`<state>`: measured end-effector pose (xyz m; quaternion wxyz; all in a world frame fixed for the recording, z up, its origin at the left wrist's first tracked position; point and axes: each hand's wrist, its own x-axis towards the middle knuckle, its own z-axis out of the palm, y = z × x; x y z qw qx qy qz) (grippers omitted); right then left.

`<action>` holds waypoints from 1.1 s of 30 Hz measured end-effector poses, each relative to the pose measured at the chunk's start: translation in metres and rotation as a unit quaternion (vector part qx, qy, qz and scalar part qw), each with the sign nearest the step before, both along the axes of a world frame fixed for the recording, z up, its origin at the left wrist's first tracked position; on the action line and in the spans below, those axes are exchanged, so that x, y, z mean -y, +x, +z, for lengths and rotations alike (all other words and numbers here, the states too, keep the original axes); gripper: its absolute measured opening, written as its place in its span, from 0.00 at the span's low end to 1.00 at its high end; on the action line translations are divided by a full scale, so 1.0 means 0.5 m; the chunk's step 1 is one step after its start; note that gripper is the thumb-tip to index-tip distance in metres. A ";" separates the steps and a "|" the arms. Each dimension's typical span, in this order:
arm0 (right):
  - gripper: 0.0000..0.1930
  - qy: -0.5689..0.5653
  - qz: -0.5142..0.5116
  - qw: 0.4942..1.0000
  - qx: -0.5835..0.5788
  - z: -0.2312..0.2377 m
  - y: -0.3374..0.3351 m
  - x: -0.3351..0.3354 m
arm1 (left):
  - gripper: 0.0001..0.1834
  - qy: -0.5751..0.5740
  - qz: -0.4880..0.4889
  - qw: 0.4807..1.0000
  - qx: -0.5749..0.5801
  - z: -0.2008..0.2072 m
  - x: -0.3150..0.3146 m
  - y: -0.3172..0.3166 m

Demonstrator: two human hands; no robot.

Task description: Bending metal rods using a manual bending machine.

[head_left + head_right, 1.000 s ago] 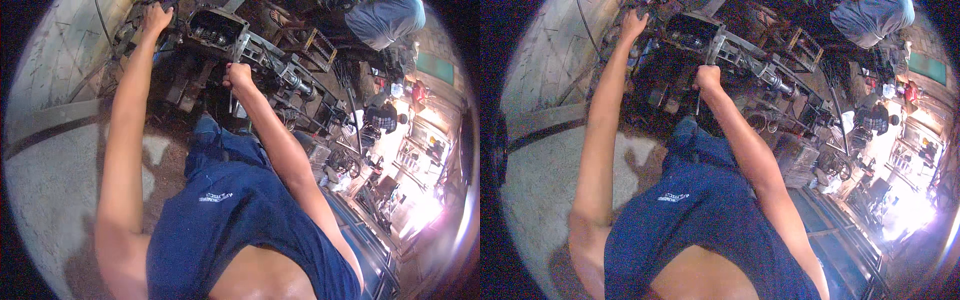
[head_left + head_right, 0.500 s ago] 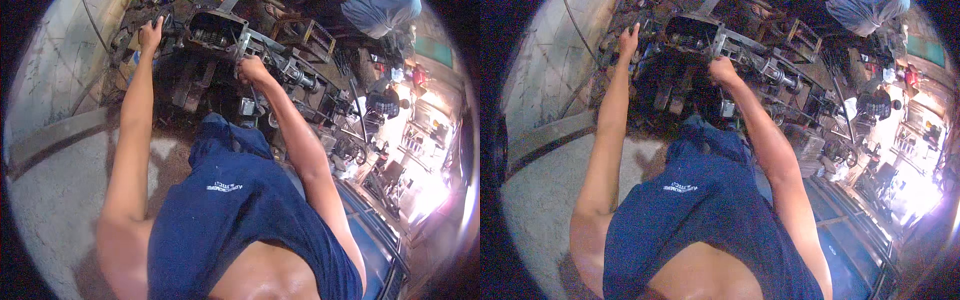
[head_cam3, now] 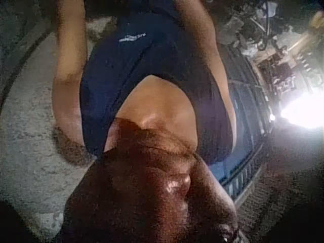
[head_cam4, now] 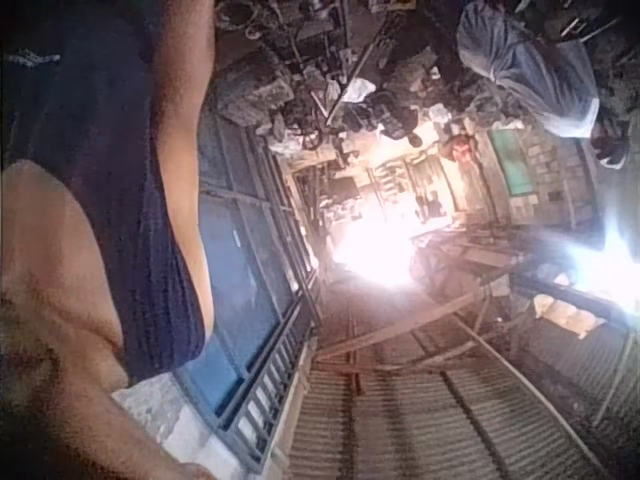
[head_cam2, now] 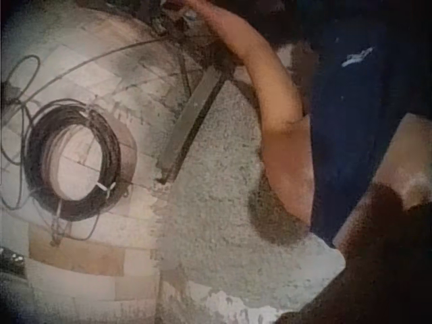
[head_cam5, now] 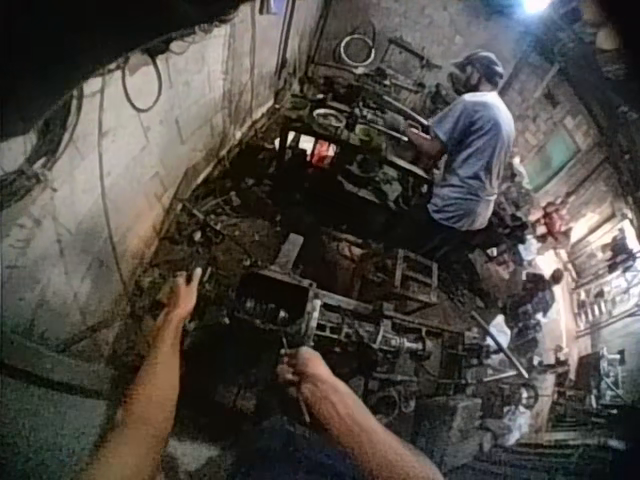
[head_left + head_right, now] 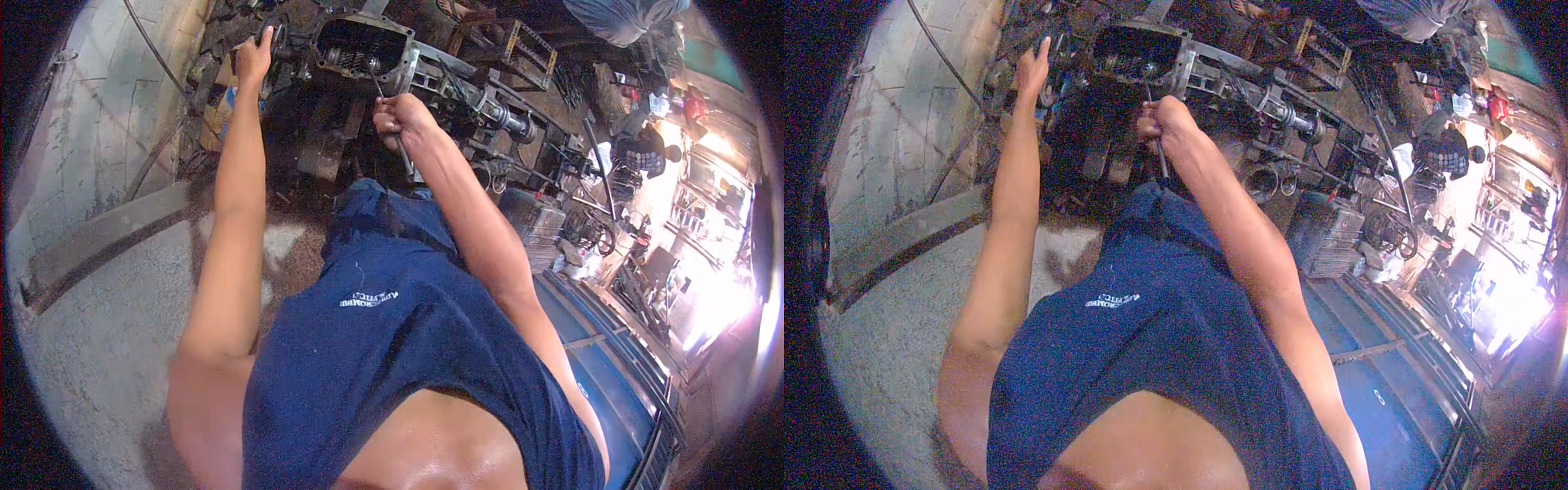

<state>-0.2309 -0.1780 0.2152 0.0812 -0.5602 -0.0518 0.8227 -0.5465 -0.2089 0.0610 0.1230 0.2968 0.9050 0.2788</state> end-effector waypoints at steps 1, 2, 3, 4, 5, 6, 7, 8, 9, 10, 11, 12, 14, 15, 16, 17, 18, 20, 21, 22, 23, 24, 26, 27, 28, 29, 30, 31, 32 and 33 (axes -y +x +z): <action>0.06 0.012 0.001 1.000 -0.017 0.019 -0.009 0.001 | 0.41 -0.002 -0.001 1.000 0.001 0.007 -0.005 -0.004; 0.06 0.024 0.001 0.999 -0.033 0.029 -0.015 0.003 | 0.41 -0.011 -0.035 0.999 0.027 0.017 -0.014 -0.011; 0.06 0.009 -0.067 0.998 -0.020 0.014 -0.035 -0.007 | 0.42 -0.021 -0.071 0.996 0.053 0.023 -0.022 -0.013; 0.06 0.006 -0.064 0.998 -0.022 0.022 -0.052 0.000 | 0.42 -0.023 -0.067 0.996 0.051 0.019 -0.021 -0.025; 0.06 0.015 -0.069 0.997 -0.007 0.036 -0.067 0.006 | 0.41 -0.021 -0.057 0.998 0.027 0.010 -0.019 -0.032; 0.07 0.023 -0.074 0.997 0.007 0.048 -0.081 0.013 | 0.40 -0.019 -0.047 0.999 0.002 0.001 -0.011 -0.039; 0.07 0.019 -0.099 0.995 -0.002 0.047 -0.084 0.017 | 0.40 -0.021 -0.049 0.999 0.003 -0.003 -0.012 -0.031; 0.07 0.017 -0.101 0.995 -0.002 0.040 -0.086 0.021 | 0.40 -0.012 -0.035 0.999 0.000 -0.007 -0.013 -0.021; 0.06 0.025 -0.113 0.993 -0.005 0.033 -0.088 0.025 | 0.40 -0.003 -0.021 1.000 -0.004 -0.009 -0.014 -0.013; 0.06 0.035 -0.123 0.992 -0.012 0.022 -0.095 0.022 | 0.39 0.008 -0.004 1.000 -0.011 -0.010 -0.015 -0.017; 0.06 0.034 -0.122 0.992 -0.017 0.009 -0.101 0.019 | 0.39 0.016 -0.007 1.000 0.001 -0.011 -0.007 -0.015; 0.06 0.020 -0.112 0.994 -0.003 -0.002 -0.109 0.017 | 0.39 0.016 -0.006 1.000 -0.005 -0.005 -0.012 -0.030; 0.06 0.010 -0.107 0.994 0.019 -0.024 -0.112 0.015 | 0.39 -0.077 -0.039 0.996 0.011 0.017 -0.034 -0.028; 0.06 0.009 -0.131 0.991 0.012 -0.035 -0.118 0.013 | 0.39 -0.071 -0.061 0.995 0.044 0.030 -0.049 -0.027; 0.05 0.006 -0.155 0.988 0.003 -0.039 -0.125 0.013 | 0.39 -0.071 -0.063 0.995 0.041 0.038 -0.066 -0.027; 0.06 0.018 -0.183 0.983 0.008 -0.042 -0.128 0.013 | 0.38 -0.108 -0.064 0.991 0.038 0.047 -0.091 -0.025; 0.06 0.021 -0.189 0.982 0.006 -0.043 -0.116 0.012 | 0.38 -0.145 -0.066 0.987 0.034 0.053 -0.119 -0.023; 0.07 0.001 -0.142 0.986 -0.084 -0.048 -0.076 0.020 | 0.39 -0.144 -0.067 0.987 0.008 0.023 -0.136 -0.052; 0.08 -0.011 -0.097 0.989 -0.111 -0.054 -0.024 0.011 | 0.41 -0.145 -0.065 0.987 0.005 0.027 -0.156 -0.029; 0.07 0.011 -0.051 0.991 -0.120 -0.020 0.020 0.011 | 0.43 -0.148 -0.056 0.987 0.000 0.031 -0.168 -0.013; 0.07 0.024 0.019 0.989 -0.143 0.033 0.045 0.032 | 0.44 -0.105 0.045 0.993 -0.041 0.005 -0.136 -0.066; 0.08 0.083 0.020 0.991 -0.104 0.040 0.133 0.023 | 0.43 -0.073 0.016 0.997 -0.003 0.041 -0.189 0.014; 0.09 0.165 0.117 0.978 -0.059 0.113 0.207 0.049 | 0.38 0.045 -0.002 0.996 -0.082 0.004 -0.103 -0.110; 0.09 0.206 0.120 0.971 -0.006 0.087 0.298 0.045 | 0.35 0.122 0.047 0.981 -0.141 0.023 -0.136 -0.021; 0.09 0.242 0.142 0.959 0.029 0.057 0.382 0.054 | 0.34 0.147 0.006 0.958 -0.247 0.023 -0.116 -0.022; 0.10 0.270 0.137 0.948 0.098 0.032 0.479 0.070 | 0.32 0.177 -0.037 0.939 -0.292 0.050 -0.138 0.051; 0.10 0.284 0.150 0.934 0.155 0.039 0.531 0.089 | 0.33 0.227 -0.086 0.915 -0.323 0.038 -0.091 0.026; 0.09 0.275 0.112 0.935 0.194 0.038 0.609 0.118 | 0.33 0.204 -0.092 0.914 -0.337 0.065 -0.092 0.127; 0.08 0.268 0.091 0.935 0.214 0.027 0.673 0.146 | 0.32 0.237 -0.115 0.911 -0.317 0.073 -0.059 0.179; 0.08 0.259 0.057 0.941 0.212 -0.002 0.748 0.177 | 0.32 0.266 -0.135 0.907 -0.298 0.068 -0.017 0.229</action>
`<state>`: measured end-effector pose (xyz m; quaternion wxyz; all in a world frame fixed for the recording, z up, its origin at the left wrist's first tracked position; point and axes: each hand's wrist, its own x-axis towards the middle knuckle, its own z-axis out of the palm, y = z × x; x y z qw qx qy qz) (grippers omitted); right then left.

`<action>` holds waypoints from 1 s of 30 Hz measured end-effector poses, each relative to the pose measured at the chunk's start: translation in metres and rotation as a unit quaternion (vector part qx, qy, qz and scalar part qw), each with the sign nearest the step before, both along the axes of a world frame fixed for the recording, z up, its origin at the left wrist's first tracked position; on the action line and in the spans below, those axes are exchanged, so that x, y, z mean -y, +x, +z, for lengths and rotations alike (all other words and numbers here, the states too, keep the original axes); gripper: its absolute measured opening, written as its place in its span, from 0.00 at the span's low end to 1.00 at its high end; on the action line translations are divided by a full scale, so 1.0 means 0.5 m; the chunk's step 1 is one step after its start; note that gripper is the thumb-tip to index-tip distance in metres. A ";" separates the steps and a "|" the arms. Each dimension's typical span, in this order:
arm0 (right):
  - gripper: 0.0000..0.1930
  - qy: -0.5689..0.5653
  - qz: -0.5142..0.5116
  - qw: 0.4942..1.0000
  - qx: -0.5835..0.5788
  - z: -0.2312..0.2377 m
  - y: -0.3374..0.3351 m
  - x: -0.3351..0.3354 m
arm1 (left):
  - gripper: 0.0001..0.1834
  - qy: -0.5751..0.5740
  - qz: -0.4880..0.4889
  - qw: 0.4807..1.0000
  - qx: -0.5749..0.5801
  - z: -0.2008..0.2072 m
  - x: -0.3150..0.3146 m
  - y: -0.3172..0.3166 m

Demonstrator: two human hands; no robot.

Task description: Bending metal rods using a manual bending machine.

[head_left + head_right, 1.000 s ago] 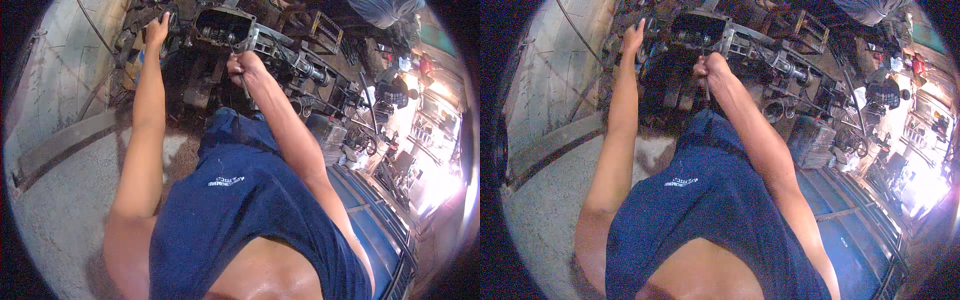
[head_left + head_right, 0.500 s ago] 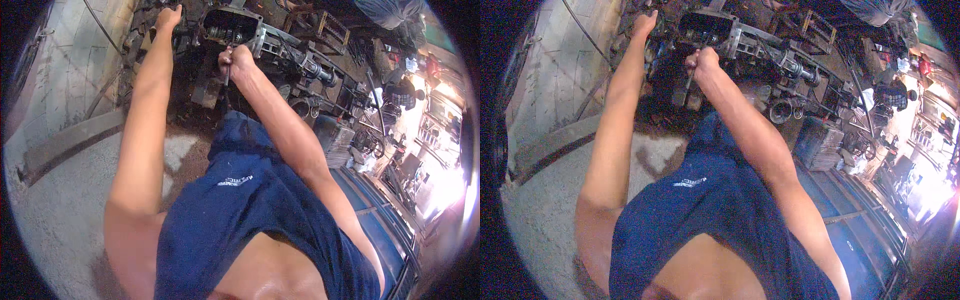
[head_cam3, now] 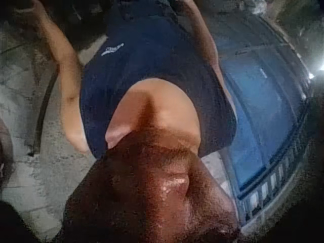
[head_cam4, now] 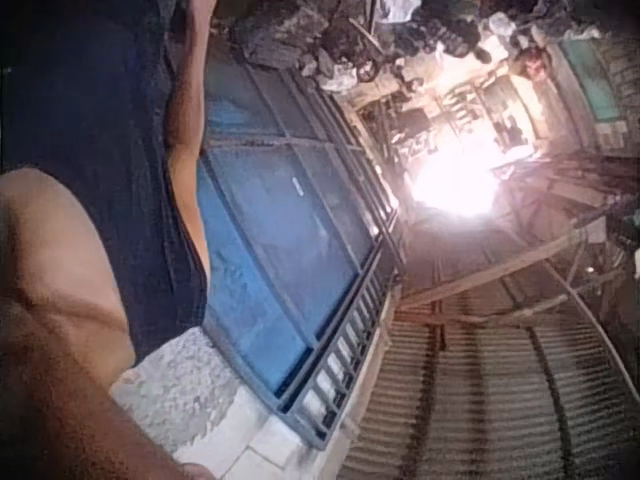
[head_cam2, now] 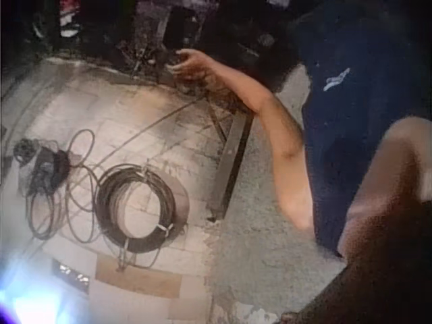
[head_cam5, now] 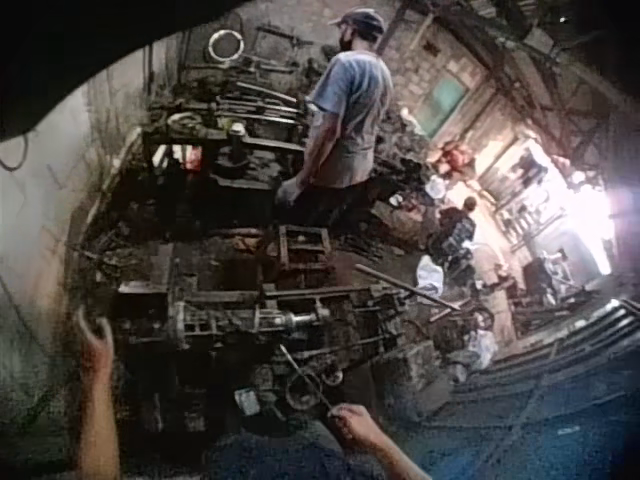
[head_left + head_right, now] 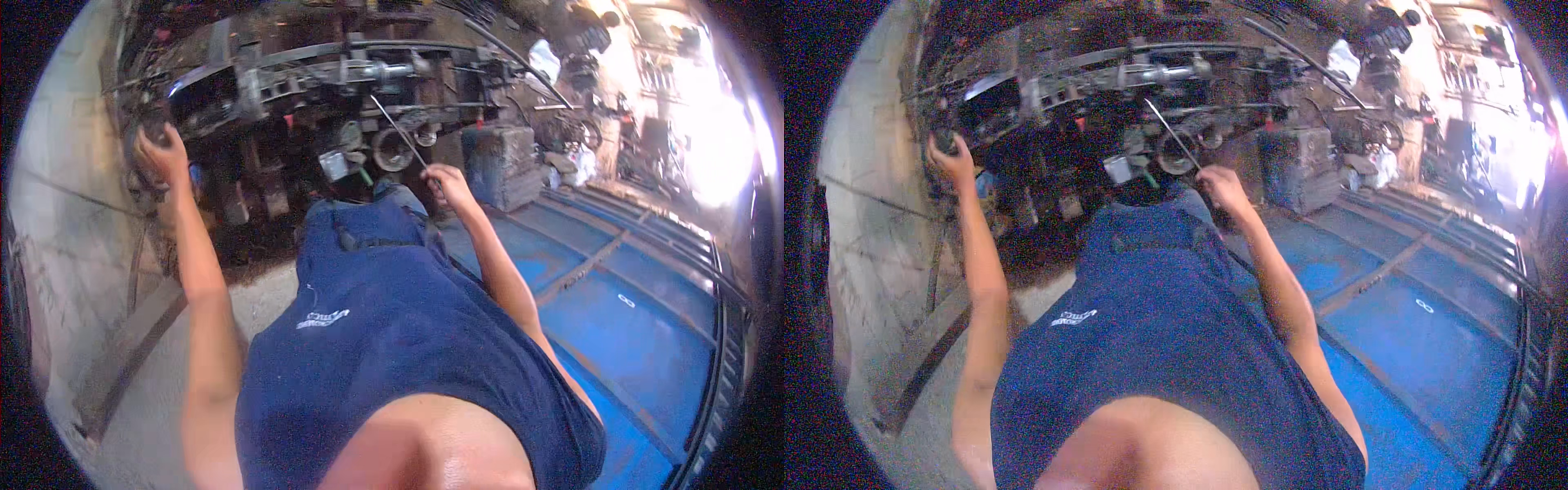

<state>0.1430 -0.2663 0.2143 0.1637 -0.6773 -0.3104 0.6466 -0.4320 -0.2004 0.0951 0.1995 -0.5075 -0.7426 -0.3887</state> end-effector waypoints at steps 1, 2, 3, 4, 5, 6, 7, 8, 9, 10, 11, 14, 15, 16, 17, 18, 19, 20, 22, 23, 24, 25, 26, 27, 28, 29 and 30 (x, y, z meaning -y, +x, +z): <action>0.08 -0.001 -0.044 0.999 -0.005 -0.034 0.080 0.035 | 0.31 -0.051 -0.006 0.995 0.090 0.015 0.024 0.108; 0.08 -0.002 -0.047 0.999 -0.003 -0.059 0.136 0.065 | 0.31 -0.069 -0.012 0.997 0.043 0.003 0.068 0.172; 0.09 0.013 -0.088 0.995 0.053 -0.084 0.184 0.091 | 0.30 -0.102 0.002 0.985 0.139 -0.031 0.111 0.230; 0.10 0.026 -0.131 0.985 0.110 -0.111 0.231 0.105 | 0.29 -0.124 0.004 0.983 0.136 -0.055 0.147 0.291; 0.10 0.023 -0.128 0.986 0.108 -0.142 0.276 0.109 | 0.28 -0.133 -0.026 0.981 0.135 -0.082 0.178 0.340; 0.10 0.043 -0.136 0.977 0.159 -0.173 0.323 0.111 | 0.26 -0.156 -0.034 0.964 0.212 -0.085 0.199 0.405; 0.11 0.062 -0.140 0.966 0.208 -0.204 0.367 0.105 | 0.25 -0.177 -0.015 0.961 0.211 -0.095 0.219 0.457; 0.12 0.077 -0.124 0.952 0.269 -0.238 0.396 0.085 | 0.24 -0.188 -0.009 0.956 0.224 -0.122 0.241 0.493; 0.12 0.073 -0.117 0.956 0.260 -0.272 0.426 0.058 | 0.23 -0.199 -0.001 0.951 0.236 -0.146 0.260 0.525; 0.13 0.124 -0.087 0.936 0.319 -0.309 0.457 0.032 | 0.23 -0.204 0.004 0.952 0.229 -0.167 0.267 0.562; 0.13 0.176 -0.056 0.910 0.371 -0.329 0.475 0.003 | 0.22 -0.271 -0.001 0.918 0.288 -0.174 0.275 0.594; 0.12 0.257 -0.004 0.883 0.393 -0.404 0.536 -0.092 | 0.16 -0.473 -0.007 0.819 0.323 -0.206 0.297 0.683; 0.12 0.309 0.005 0.860 0.407 -0.433 0.552 -0.120 | 0.19 -0.517 -0.033 0.785 0.341 -0.207 0.305 0.717; 0.12 0.310 0.011 0.856 0.414 -0.455 0.557 -0.153 | 0.22 -0.568 -0.038 0.759 0.315 -0.214 0.309 0.747; 0.12 0.312 0.021 0.853 0.418 -0.463 0.547 -0.190 | 0.23 -0.605 -0.029 0.718 0.343 -0.224 0.324 0.766; 0.11 0.311 -0.022 0.848 0.429 -0.471 0.538 -0.222 | 0.24 -0.614 -0.026 0.707 0.350 -0.236 0.329 0.783; 0.12 0.305 -0.048 0.847 0.432 -0.486 0.541 -0.252 | 0.24 -0.623 -0.025 0.695 0.359 -0.251 0.332 0.800; 0.12 0.285 -0.050 0.851 0.438 -0.492 0.532 -0.276 | 0.24 -0.628 -0.012 0.693 0.353 -0.261 0.344 0.813; 0.13 0.259 -0.049 0.859 0.440 -0.508 0.525 -0.318 | 0.25 -0.609 0.024 0.666 0.430 -0.292 0.346 0.842; 0.15 0.230 -0.048 0.842 0.485 -0.524 0.526 -0.335 | 0.25 -0.613 0.031 0.664 0.426 -0.299 0.340 0.858; 0.17 0.202 -0.046 0.823 0.530 -0.538 0.528 -0.350 | 0.25 -0.611 0.009 0.670 0.422 -0.309 0.333 0.878; 0.19 0.187 -0.063 0.814 0.546 -0.569 0.555 -0.352 | 0.26 -0.611 -0.019 0.673 0.417 -0.324 0.317 0.901; 0.19 0.208 -0.063 0.809 0.546 -0.568 0.553 -0.347 | 0.27 -0.608 0.010 0.663 0.436 -0.333 0.315 0.919; 0.19 0.233 -0.060 0.806 0.540 -0.551 0.540 -0.343 | 0.29 -0.601 0.044 0.656 0.455 -0.337 0.320 0.925; 0.17 0.263 -0.081 0.812 0.515 -0.534 0.532 -0.336 | 0.29 -0.599 0.056 0.657 0.454 -0.364 0.324 0.916; 0.15 0.292 -0.090 0.853 0.423 -0.522 0.532 -0.325 | 0.28 -0.538 0.089 0.666 0.508 -0.403 0.342 0.905; 0.14 0.316 -0.076 0.856 0.402 -0.507 0.527 -0.306 | 0.28 -0.474 0.117 0.669 0.561 -0.428 0.359 0.904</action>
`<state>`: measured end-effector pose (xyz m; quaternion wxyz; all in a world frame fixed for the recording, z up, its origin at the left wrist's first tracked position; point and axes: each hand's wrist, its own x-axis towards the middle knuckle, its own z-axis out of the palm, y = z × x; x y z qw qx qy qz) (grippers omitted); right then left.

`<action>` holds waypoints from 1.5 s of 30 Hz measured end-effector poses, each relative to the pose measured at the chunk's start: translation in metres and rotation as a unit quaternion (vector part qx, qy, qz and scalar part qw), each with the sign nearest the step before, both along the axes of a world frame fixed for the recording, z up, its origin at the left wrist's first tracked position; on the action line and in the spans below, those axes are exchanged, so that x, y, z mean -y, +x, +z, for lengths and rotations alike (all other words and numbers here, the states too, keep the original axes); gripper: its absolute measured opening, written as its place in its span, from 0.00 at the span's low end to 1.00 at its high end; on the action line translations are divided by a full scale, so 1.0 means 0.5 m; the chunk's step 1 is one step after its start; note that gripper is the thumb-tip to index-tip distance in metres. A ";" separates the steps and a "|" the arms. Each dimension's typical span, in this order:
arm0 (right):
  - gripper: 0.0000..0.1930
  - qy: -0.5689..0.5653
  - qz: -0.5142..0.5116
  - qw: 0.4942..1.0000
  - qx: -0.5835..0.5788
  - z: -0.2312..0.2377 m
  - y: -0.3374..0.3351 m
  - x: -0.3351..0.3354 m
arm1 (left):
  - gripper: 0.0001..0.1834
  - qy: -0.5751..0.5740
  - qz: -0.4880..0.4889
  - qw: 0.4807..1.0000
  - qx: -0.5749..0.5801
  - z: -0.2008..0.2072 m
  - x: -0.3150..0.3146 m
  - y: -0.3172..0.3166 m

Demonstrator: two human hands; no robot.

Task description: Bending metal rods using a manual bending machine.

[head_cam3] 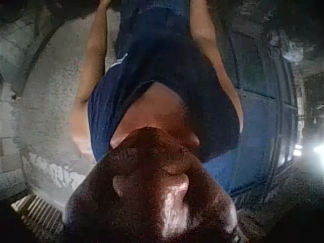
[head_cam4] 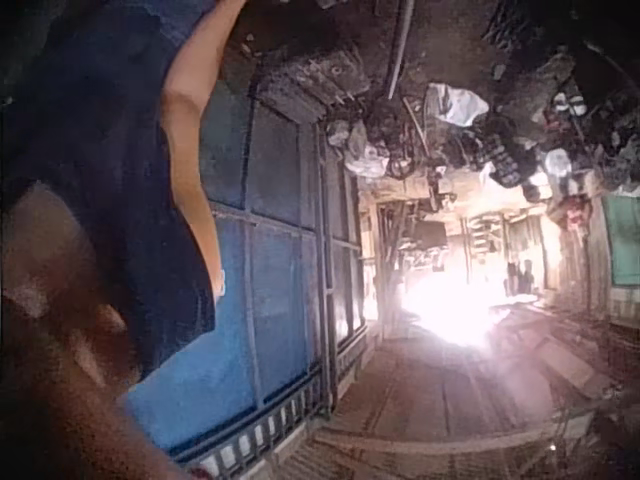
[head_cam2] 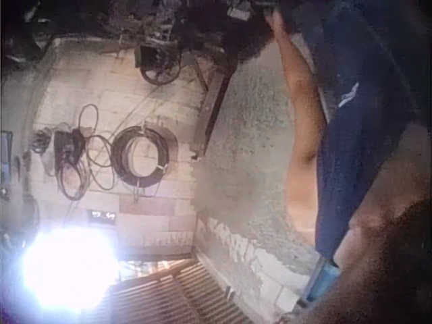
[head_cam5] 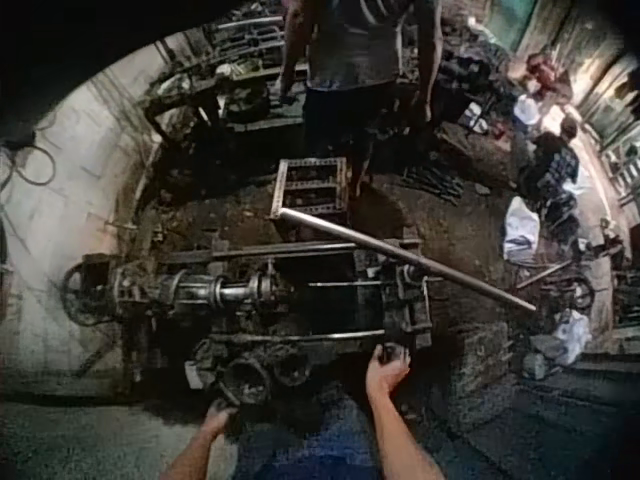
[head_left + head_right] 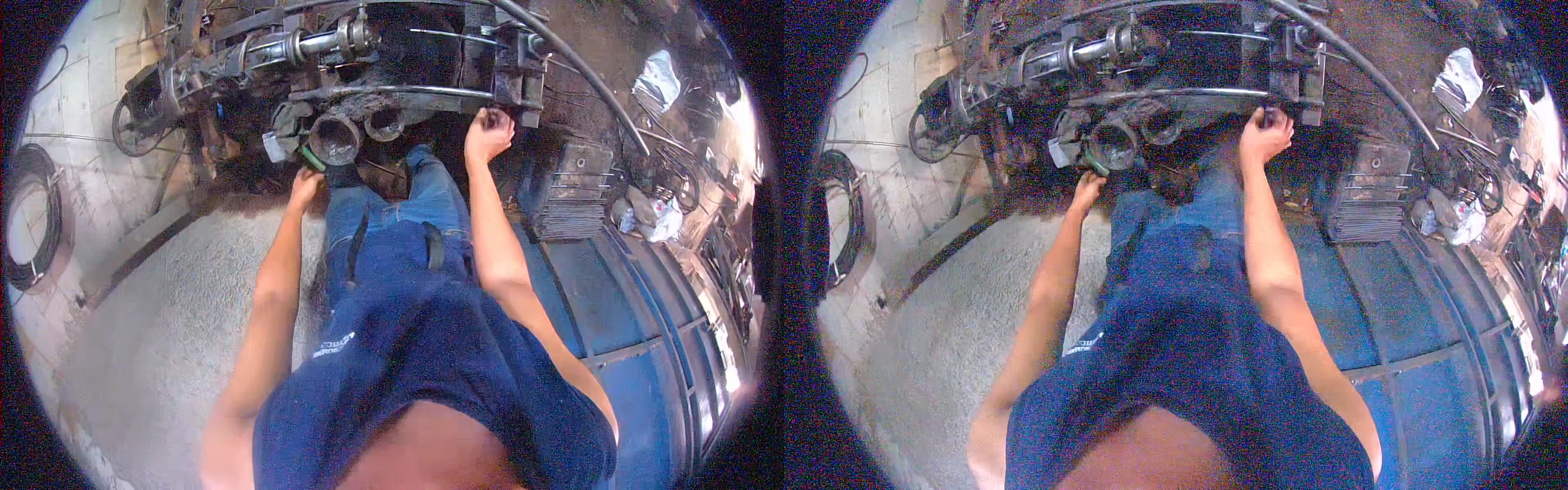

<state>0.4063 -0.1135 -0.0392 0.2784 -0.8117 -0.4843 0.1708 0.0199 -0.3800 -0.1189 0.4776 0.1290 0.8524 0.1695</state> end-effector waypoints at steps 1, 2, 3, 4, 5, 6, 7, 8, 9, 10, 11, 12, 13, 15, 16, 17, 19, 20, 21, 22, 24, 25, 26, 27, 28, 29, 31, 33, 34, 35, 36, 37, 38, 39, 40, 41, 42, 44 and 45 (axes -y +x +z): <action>0.12 0.014 0.019 1.000 0.003 0.006 0.016 0.023 | 0.28 -0.003 -0.002 1.000 0.011 0.008 -0.022 0.024; 0.12 0.012 0.015 1.000 0.019 0.004 0.040 0.045 | 0.25 0.013 0.095 0.990 0.104 0.046 -0.076 0.057; 0.10 0.017 0.026 0.999 -0.024 0.002 0.062 0.066 | 0.22 0.030 0.192 0.963 0.188 0.077 -0.110 0.077; 0.07 0.024 0.044 0.996 -0.078 0.013 0.071 0.074 | 0.16 0.049 0.257 0.937 0.230 0.079 -0.101 0.057; 0.07 0.027 0.045 0.996 -0.073 0.027 0.089 0.078 | 0.15 0.082 0.322 0.911 0.243 0.104 -0.110 0.066; 0.07 0.037 0.037 0.993 -0.102 0.041 0.107 0.078 | 0.15 0.116 0.339 0.889 0.286 0.134 -0.109 0.065; 0.07 0.047 0.030 0.989 -0.138 0.064 0.115 0.067 | 0.15 0.154 0.356 0.863 0.323 0.172 -0.102 0.053; 0.07 0.070 0.029 0.988 -0.133 0.073 0.140 0.051 | 0.14 0.208 0.409 0.839 0.291 0.198 -0.112 0.061; 0.07 0.073 0.003 0.980 -0.183 0.078 0.162 0.029 | 0.15 0.261 0.461 0.808 0.256 0.227 -0.119 0.070; 0.06 0.120 0.004 0.973 -0.195 0.080 0.196 0.003 | 0.15 0.242 0.463 0.806 0.278 0.299 -0.161 0.100; 0.05 0.138 0.033 0.973 -0.181 0.089 0.211 -0.035 | 0.17 0.314 0.388 0.789 0.359 0.321 -0.144 0.085; 0.04 0.136 0.018 0.959 -0.248 0.082 0.234 -0.072 | 0.17 0.313 0.364 0.807 0.344 0.341 -0.145 0.090; 0.02 0.167 0.009 0.935 -0.313 0.097 0.225 -0.116 | 0.17 0.312 0.343 0.825 0.323 0.364 -0.148 0.091; 0.03 0.201 0.027 0.910 -0.361 0.108 0.227 -0.216 | 0.17 0.330 0.278 0.850 0.303 0.378 -0.162 0.081; 0.04 0.219 0.065 0.929 -0.291 0.123 0.204 -0.261 | 0.16 0.343 0.241 0.872 0.252 0.395 -0.183 0.081; 0.05 0.168 0.039 0.909 -0.379 0.111 0.196 -0.316 | 0.15 0.360 0.238 0.868 0.246 0.394 -0.201 0.064; 0.06 0.198 0.089 0.922 -0.321 0.031 0.256 -0.410 | 0.15 0.399 0.156 0.888 0.167 0.401 -0.293 0.057; 0.08 0.258 0.263 0.908 -0.201 0.012 0.265 -0.455 | 0.15 0.404 0.122 0.899 0.116 0.402 -0.342 0.049; 0.09 0.308 0.423 0.850 -0.071 0.000 0.265 -0.490 | 0.15 0.455 0.046 0.880 0.127 0.389 -0.385 0.022; 0.09 0.306 0.420 0.851 -0.072 -0.014 0.269 -0.511 | 0.15 0.464 0.014 0.884 0.059 0.392 -0.443 0.031; 0.12 0.044 0.450 0.879 -0.149 -0.031 0.263 -0.539 | 0.12 0.509 -0.044 0.859 -0.029 0.387 -0.553 0.038; 0.12 0.041 0.453 0.877 -0.153 -0.031 0.246 -0.535 | 0.12 0.492 -0.080 0.861 -0.104 0.397 -0.596 0.044; 0.12 0.043 0.437 0.867 -0.236 -0.021 0.209 -0.520 | 0.13 0.515 -0.146 0.829 -0.161 0.390 -0.628 0.025; 0.13 0.041 0.415 0.854 -0.311 -0.010 0.188 -0.499 | 0.13 0.492 -0.187 0.818 -0.232 0.384 -0.656 0.024; 0.14 0.038 0.390 0.837 -0.382 -0.003 0.178 -0.490 | 0.12 0.459 -0.181 0.841 -0.221 0.369 -0.685 0.021; 0.14 0.034 0.388 0.840 -0.377 -0.010 0.193 -0.492 | 0.17 0.461 -0.248 0.812 -0.257 0.357 -0.716 0.029; 0.17 0.091 0.457 0.760 -0.453 -0.013 0.198 -0.500 | 0.20 0.385 -0.211 0.874 -0.210 0.333 -0.756 0.034; 0.17 0.112 0.521 0.738 -0.414 -0.001 0.184 -0.513 | 0.23 0.413 -0.222 0.854 -0.227 0.297 -0.761 0.019; 0.17 0.137 0.578 0.713 -0.372 0.007 0.179 -0.511 | 0.26 0.444 -0.238 0.829 -0.242 0.292 -0.764 0.023; 0.17 0.134 0.577 0.714 -0.373 0.009 0.177 -0.505 | 0.26 0.441 -0.238 0.831 -0.240 0.289 -0.762 0.024; 0.17 0.106 0.544 0.743 -0.376 0.011 0.172 -0.499 | 0.25 0.421 -0.242 0.842 -0.234 0.288 -0.757 0.022; 0.18 0.079 0.509 0.768 -0.380 0.014 0.165 -0.492 | 0.24 0.400 -0.246 0.853 -0.229 0.295 -0.754 0.023; 0.18 0.077 0.509 0.767 -0.383 0.022 0.148 -0.488 | 0.23 0.434 -0.235 0.834 -0.248 0.293 -0.751 0.024; 0.17 0.126 0.539 0.742 -0.378 0.031 0.128 -0.486 | 0.23 0.430 -0.234 0.835 -0.250 0.294 -0.751 0.020; 0.16 0.174 0.565 0.718 -0.368 0.036 0.127 -0.485 | 0.23 0.437 -0.206 0.845 -0.231 0.289 -0.758 0.018; 0.16 0.173 0.563 0.719 -0.368 0.023 0.131 -0.495 | 0.24 0.443 -0.177 0.853 -0.212 0.285 -0.762 0.017; 0.16 0.151 0.601 0.707 -0.340 0.008 0.129 -0.512 | 0.23 0.440 -0.183 0.849 -0.229 0.280 -0.761 0.018; 0.17 0.208 0.654 0.658 -0.310 0.018 0.096 -0.511 | 0.23 0.434 -0.195 0.849 -0.231 0.278 -0.762 0.019; 0.17 0.207 0.654 0.657 -0.313 0.013 0.087 -0.507 | 0.22 0.429 -0.203 0.848 -0.237 0.280 -0.760 0.016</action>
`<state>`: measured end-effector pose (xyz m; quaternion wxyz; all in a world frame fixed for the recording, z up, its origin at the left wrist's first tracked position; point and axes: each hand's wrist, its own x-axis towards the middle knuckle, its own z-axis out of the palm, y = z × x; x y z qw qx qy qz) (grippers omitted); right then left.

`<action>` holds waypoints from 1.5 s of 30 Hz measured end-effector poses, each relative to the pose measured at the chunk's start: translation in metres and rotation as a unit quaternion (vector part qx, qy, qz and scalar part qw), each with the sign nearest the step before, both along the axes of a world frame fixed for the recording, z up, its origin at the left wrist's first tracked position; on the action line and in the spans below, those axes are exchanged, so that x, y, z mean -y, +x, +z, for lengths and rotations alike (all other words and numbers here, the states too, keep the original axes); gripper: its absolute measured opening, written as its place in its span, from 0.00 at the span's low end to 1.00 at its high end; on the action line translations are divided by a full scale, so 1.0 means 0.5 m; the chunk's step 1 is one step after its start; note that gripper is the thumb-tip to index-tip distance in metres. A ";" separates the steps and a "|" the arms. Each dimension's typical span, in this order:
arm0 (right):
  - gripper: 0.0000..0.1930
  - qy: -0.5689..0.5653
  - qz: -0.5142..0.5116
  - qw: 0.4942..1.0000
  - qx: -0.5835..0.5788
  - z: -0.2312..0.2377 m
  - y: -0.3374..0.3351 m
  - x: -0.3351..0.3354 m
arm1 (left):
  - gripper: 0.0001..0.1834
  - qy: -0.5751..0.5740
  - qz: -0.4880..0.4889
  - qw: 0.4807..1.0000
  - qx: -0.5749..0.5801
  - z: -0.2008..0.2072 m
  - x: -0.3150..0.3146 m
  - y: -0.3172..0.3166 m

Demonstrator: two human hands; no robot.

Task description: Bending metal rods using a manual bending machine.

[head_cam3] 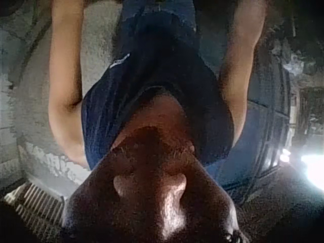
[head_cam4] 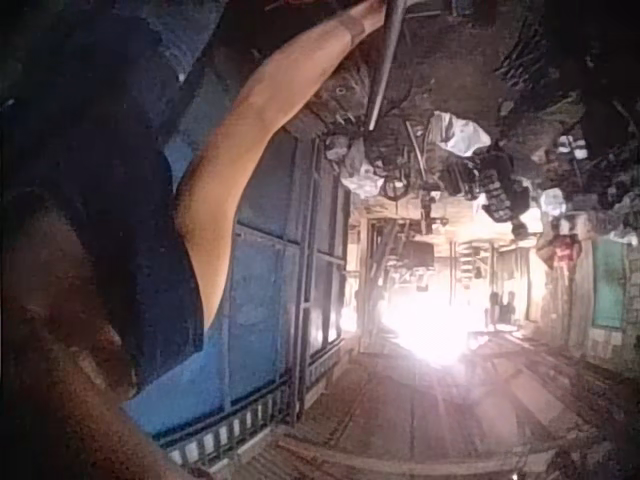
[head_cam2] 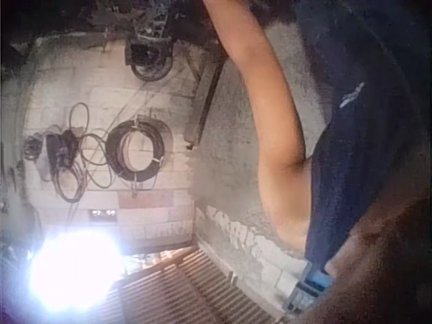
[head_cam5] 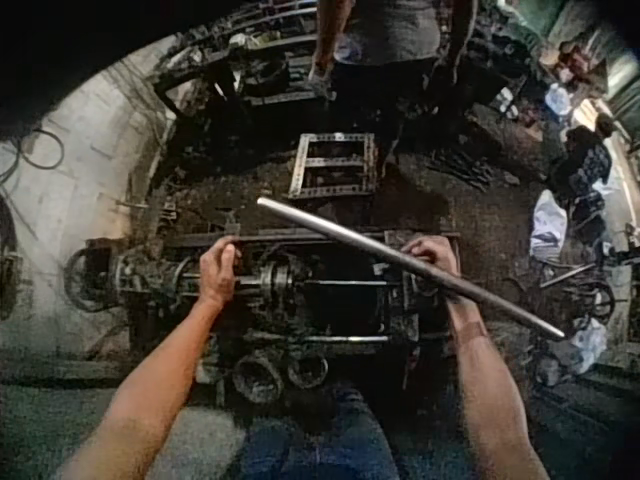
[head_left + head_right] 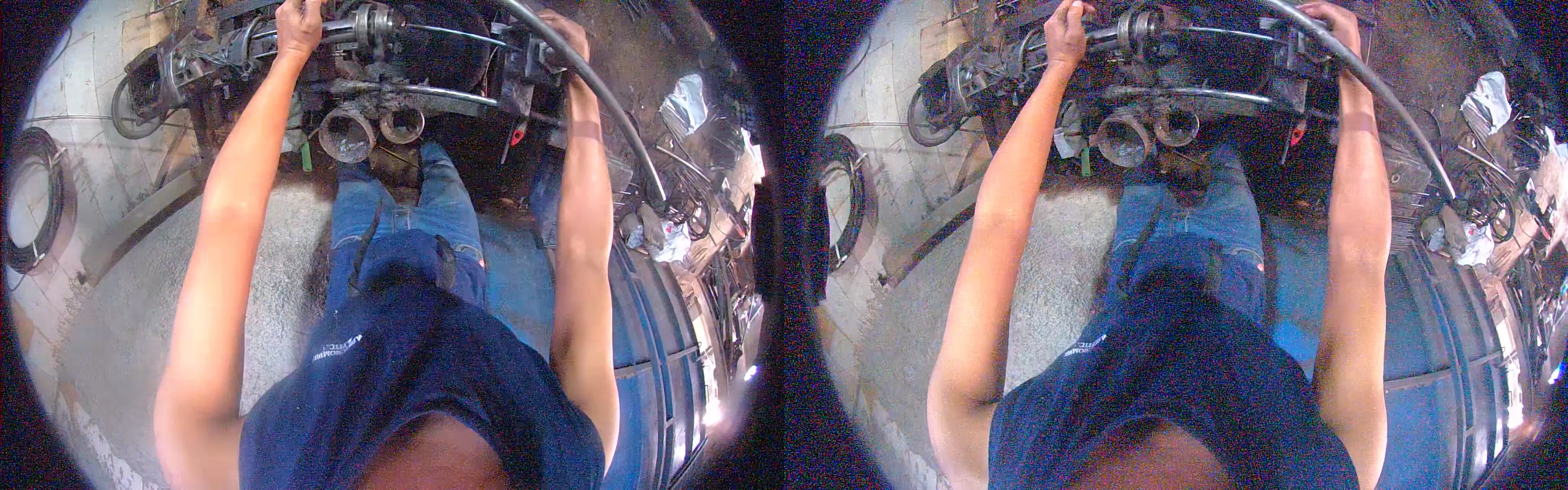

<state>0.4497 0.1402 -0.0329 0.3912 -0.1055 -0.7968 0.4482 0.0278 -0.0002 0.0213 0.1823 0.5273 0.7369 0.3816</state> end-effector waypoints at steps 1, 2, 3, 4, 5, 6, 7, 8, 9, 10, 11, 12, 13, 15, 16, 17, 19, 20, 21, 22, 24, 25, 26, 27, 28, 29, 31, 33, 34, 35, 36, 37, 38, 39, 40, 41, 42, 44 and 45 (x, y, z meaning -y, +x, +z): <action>0.18 -0.017 -0.016 1.000 0.015 0.001 -0.011 0.004 | 0.22 -0.001 0.001 1.000 -0.002 0.003 -0.001 -0.003; 0.18 -0.034 -0.031 0.998 0.030 0.004 -0.022 0.007 | 0.22 -0.006 0.001 1.000 -0.007 0.005 -0.001 -0.004; 0.18 -0.007 -0.008 0.999 0.038 0.010 -0.029 0.002 | 0.22 -0.011 0.001 1.000 -0.013 0.008 -0.001 -0.005; 0.18 -0.008 -0.008 0.999 0.038 0.011 -0.037 0.011 | 0.22 -0.012 0.002 1.000 -0.012 0.007 -0.002 -0.003; 0.17 -0.062 -0.023 0.998 -0.004 0.011 -0.046 0.023 | 0.22 -0.012 0.003 1.000 -0.006 0.006 -0.001 -0.001; 0.16 -0.116 -0.039 0.991 -0.046 0.010 -0.053 0.032 | 0.22 -0.013 0.004 1.000 0.000 0.007 -0.001 -0.001; 0.16 -0.115 -0.040 0.992 -0.044 0.000 -0.044 0.024 | 0.22 -0.012 0.003 1.000 0.002 0.006 -0.002 0.000; 0.16 -0.051 -0.055 0.997 0.021 -0.014 -0.029 0.009 | 0.22 -0.006 -0.002 1.000 0.010 0.002 -0.004 0.001; 0.16 0.013 -0.070 0.994 0.086 -0.030 -0.012 0.000 | 0.23 0.001 -0.007 1.000 0.018 -0.003 -0.008 0.004; 0.16 0.012 -0.070 0.994 0.088 -0.031 -0.014 0.004 | 0.23 0.000 -0.007 1.000 0.020 0.000 -0.007 0.004; 0.15 -0.030 -0.093 0.989 0.114 -0.032 -0.013 0.009 | 0.23 -0.001 0.002 1.000 0.013 0.002 -0.005 0.004; 0.15 -0.073 -0.117 0.981 0.140 -0.033 -0.010 0.015 | 0.23 -0.001 0.009 1.000 0.007 0.003 -0.005 0.005; 0.15 -0.074 -0.115 0.981 0.139 -0.018 -0.022 0.021 | 0.23 -0.003 0.010 1.000 0.020 0.003 -0.002 -0.005; 0.28 -0.457 -0.120 0.874 0.111 0.025 -0.052 0.030 | 0.24 0.008 0.006 1.000 0.022 -0.001 0.003 -0.018; 0.28 -0.458 -0.122 0.873 0.113 0.032 -0.054 0.032 | 0.24 0.021 -0.002 0.999 0.028 -0.002 0.000 -0.015; 0.32 -0.491 -0.124 0.856 0.103 0.036 -0.055 0.034 | 0.24 0.019 -0.004 0.999 0.031 -0.004 -0.001 -0.013; 0.36 -0.525 -0.129 0.836 0.095 0.042 -0.055 0.032 | 0.25 0.031 -0.022 0.998 0.055 -0.004 -0.001 -0.010; 0.21 -0.393 -0.130 0.899 0.140 0.044 -0.055 0.028 | 0.25 0.028 -0.023 0.998 0.059 -0.005 -0.002 -0.007; 0.12 -0.252 -0.126 0.942 0.182 0.044 -0.054 0.026 | 0.25 0.044 -0.032 0.995 0.078 -0.006 -0.003 -0.004; 0.12 -0.255 -0.128 0.940 0.187 0.041 -0.051 0.024 | 0.25 0.061 -0.040 0.993 0.096 -0.005 -0.003 -0.001; 0.10 -0.280 -0.118 0.940 0.155 0.035 -0.045 0.020 | 0.25 0.075 -0.048 0.989 0.122 -0.006 -0.005 0.005; 0.09 -0.126 -0.090 0.983 0.103 0.035 -0.052 0.028 | 0.25 0.070 -0.050 0.990 0.111 0.001 -0.006 0.006; 0.09 -0.132 -0.084 0.983 0.100 0.036 -0.077 0.040 | 0.25 0.062 -0.048 0.993 0.092 0.009 0.002 -0.005; 0.08 -0.099 -0.084 0.991 0.014 0.040 -0.100 0.054 | 0.26 0.083 -0.055 0.992 0.078 0.013 0.006 -0.011; 0.08 -0.063 -0.090 0.992 -0.065 0.041 -0.104 0.059 | 0.26 0.080 -0.054 0.992 0.082 0.015 0.003 -0.005; 0.11 -0.063 -0.088 0.994 -0.025 0.031 -0.087 0.053 | 0.27 0.066 -0.053 0.994 0.073 0.022 0.000 0.001; 0.13 -0.105 -0.090 0.989 0.043 0.038 -0.072 0.039 | 0.28 0.048 -0.052 0.995 0.066 0.028 -0.004 0.002; 0.18 -0.055 -0.052 0.997 -0.014 0.039 -0.083 0.042 | 0.30 0.015 -0.061 0.997 0.054 0.031 -0.004 0.000; 0.18 -0.055 -0.052 0.997 -0.012 0.035 -0.079 0.041 | 0.30 0.015 -0.062 0.996 0.056 0.028 -0.008 0.005; 0.19 -0.046 -0.059 0.997 -0.013 0.034 -0.072 0.042 | 0.30 0.033 -0.067 0.995 0.064 0.025 -0.015 0.016; 0.20 -0.037 -0.065 0.997 -0.015 0.032 -0.067 0.041 | 0.30 0.051 -0.073 0.993 0.072 0.022 -0.019 0.022; 0.22 -0.046 -0.050 0.997 -0.039 0.027 -0.089 0.044 | 0.30 0.034 -0.085 0.994 0.058 0.030 -0.008 0.006; 0.22 -0.050 -0.046 0.997 -0.047 0.028 -0.113 0.049 | 0.30 0.030 -0.080 0.995 0.050 0.036 0.002 -0.006; 0.18 -0.037 -0.067 0.996 -0.046 0.033 -0.140 0.057 | 0.30 0.024 -0.074 0.996 0.045 0.044 0.013 -0.018; 0.15 -0.016 -0.097 0.995 -0.024 0.043 -0.122 0.053 | 0.30 0.027 -0.076 0.995 0.062 0.039 0.000 -0.005; 0.15 -0.011 -0.101 0.995 -0.012 0.051 -0.101 0.048 | 0.30 0.031 -0.079 0.994 0.074 0.033 -0.011 0.006; 0.19 -0.022 -0.086 0.996 -0.007 0.058 -0.077 0.044 | 0.30 0.029 -0.082 0.993 0.083 0.028 -0.021 0.017; 0.22 -0.043 -0.062 0.997 -0.023 0.042 -0.095 0.048 | 0.31 0.018 -0.076 0.994 0.069 0.037 -0.010 0.005; 0.22 -0.045 -0.055 0.997 -0.039 0.036 -0.108 0.049 | 0.31 0.016 -0.074 0.995 0.057 0.043 -0.006 -0.002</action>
